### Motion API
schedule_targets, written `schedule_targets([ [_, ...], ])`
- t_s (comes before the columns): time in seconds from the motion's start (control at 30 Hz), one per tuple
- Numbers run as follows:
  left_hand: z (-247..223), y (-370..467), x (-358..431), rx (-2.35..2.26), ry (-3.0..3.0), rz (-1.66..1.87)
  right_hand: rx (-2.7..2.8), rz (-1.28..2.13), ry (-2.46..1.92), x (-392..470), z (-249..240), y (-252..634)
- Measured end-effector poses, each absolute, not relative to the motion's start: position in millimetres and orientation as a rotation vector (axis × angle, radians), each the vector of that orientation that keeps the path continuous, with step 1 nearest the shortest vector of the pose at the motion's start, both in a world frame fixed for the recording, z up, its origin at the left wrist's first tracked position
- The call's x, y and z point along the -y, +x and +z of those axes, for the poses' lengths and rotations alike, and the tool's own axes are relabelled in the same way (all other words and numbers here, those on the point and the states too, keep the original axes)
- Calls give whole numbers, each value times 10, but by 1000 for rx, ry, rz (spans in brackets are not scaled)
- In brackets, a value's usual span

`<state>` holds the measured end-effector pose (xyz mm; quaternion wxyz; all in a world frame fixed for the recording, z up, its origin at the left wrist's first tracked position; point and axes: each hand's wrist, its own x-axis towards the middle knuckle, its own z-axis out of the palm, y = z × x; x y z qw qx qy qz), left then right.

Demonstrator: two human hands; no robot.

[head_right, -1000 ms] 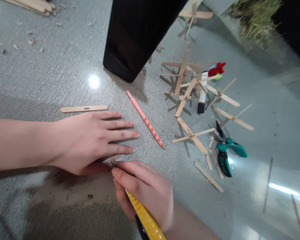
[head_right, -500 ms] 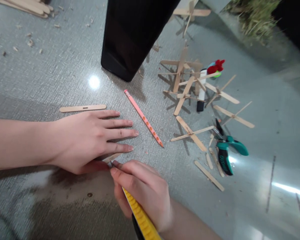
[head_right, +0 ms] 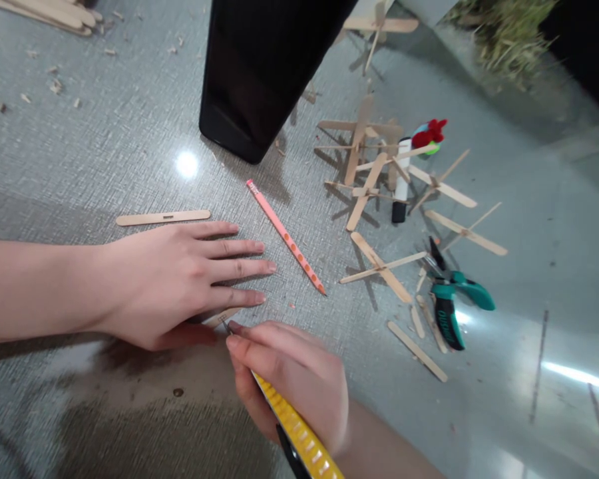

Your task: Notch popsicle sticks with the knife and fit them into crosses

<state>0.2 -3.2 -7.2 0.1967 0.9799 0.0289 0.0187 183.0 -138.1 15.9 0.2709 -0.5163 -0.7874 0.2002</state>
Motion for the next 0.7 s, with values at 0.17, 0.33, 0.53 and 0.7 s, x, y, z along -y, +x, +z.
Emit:
schedule_targets([
  [0.17, -62, 16, 30, -79, 2744, 19, 2101, 551, -1404, 1412, 141, 1840],
  [0.33, -48, 15, 29, -71, 2752, -27, 2117, 553, -1398, 1397, 155, 1829],
  [0.53, -62, 4, 36, -76, 2762, 2, 2121, 565, -1396, 1410, 158, 1834],
  [0.7, -53, 4, 37, -75, 2763, -6, 2121, 568, -1397, 1418, 140, 1840],
])
